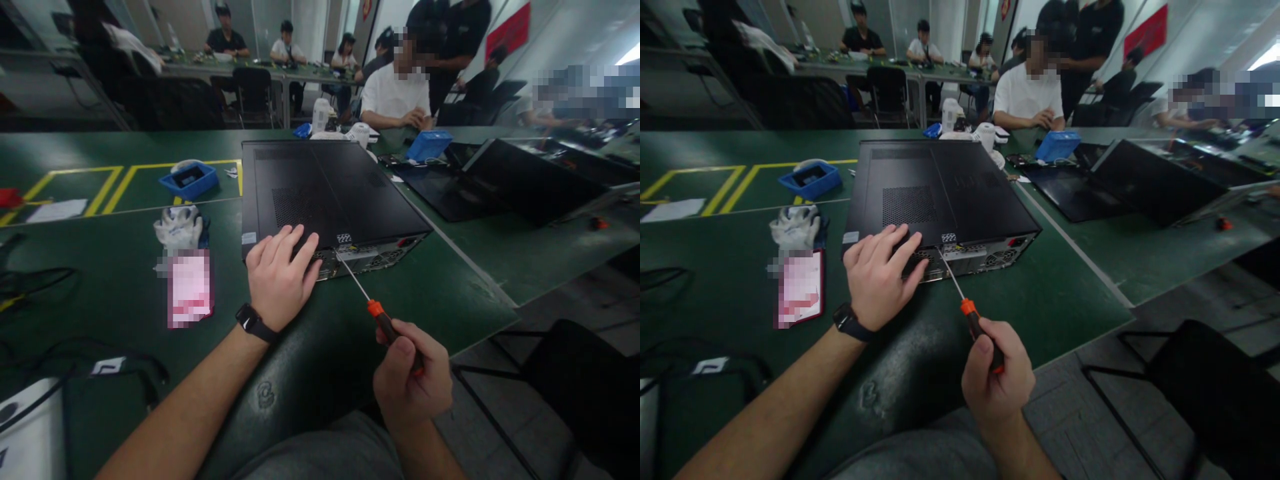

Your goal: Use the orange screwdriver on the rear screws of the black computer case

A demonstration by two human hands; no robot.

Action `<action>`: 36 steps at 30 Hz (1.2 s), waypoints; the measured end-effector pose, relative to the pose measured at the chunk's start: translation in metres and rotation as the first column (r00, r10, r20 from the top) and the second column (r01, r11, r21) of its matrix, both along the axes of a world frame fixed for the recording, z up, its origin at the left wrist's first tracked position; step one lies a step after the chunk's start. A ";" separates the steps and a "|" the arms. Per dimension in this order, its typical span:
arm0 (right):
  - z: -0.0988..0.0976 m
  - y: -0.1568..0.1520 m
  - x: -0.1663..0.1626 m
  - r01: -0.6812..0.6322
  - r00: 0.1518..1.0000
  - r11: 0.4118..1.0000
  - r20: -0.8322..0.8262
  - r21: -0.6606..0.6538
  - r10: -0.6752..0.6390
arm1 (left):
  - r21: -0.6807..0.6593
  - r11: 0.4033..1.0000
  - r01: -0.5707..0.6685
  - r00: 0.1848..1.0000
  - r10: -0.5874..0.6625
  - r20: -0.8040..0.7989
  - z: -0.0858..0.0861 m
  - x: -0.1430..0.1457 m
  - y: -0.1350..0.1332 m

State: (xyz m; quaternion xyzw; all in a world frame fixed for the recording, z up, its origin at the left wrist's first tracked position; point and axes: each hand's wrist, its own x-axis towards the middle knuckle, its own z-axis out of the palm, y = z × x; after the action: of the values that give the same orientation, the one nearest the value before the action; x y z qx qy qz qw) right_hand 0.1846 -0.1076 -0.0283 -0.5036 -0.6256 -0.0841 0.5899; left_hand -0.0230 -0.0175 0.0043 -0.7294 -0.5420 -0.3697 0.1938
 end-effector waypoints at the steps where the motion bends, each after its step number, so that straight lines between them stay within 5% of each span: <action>1: -0.001 -0.001 0.000 0.002 1.000 1.000 -0.018 -0.016 -0.003 | 0.000 1.000 -0.001 1.000 0.001 0.000 0.000 0.000 0.000; 9: 0.006 0.006 -0.004 -0.145 0.988 0.988 -0.036 0.058 0.147 | 0.002 1.000 -0.001 1.000 0.001 0.005 0.001 0.000 0.000; 15: 0.001 0.001 -0.001 0.025 0.999 1.000 -0.020 -0.002 -0.025 | -0.012 1.000 0.010 1.000 -0.010 0.023 -0.001 0.000 0.001; 23: 0.005 0.002 -0.001 -0.089 0.996 0.996 -0.016 0.017 0.090 | -0.033 0.999 0.010 1.000 -0.009 0.026 -0.001 -0.001 0.000; 30: -0.002 -0.001 -0.001 0.024 0.999 0.999 -0.037 -0.030 -0.025 | -0.030 1.000 0.011 0.999 -0.010 0.030 -0.001 0.000 0.001; 36: 0.004 0.004 -0.001 -0.146 0.988 0.989 -0.049 0.033 0.147 | -0.038 0.999 0.014 0.999 -0.013 0.031 -0.001 0.000 0.000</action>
State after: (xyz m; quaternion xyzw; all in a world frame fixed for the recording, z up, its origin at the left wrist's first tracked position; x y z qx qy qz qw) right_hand 0.1833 -0.1035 -0.0241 -0.4496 -0.6445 -0.0367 0.6174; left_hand -0.0234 -0.0176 0.0038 -0.7308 -0.5468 -0.3720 0.1690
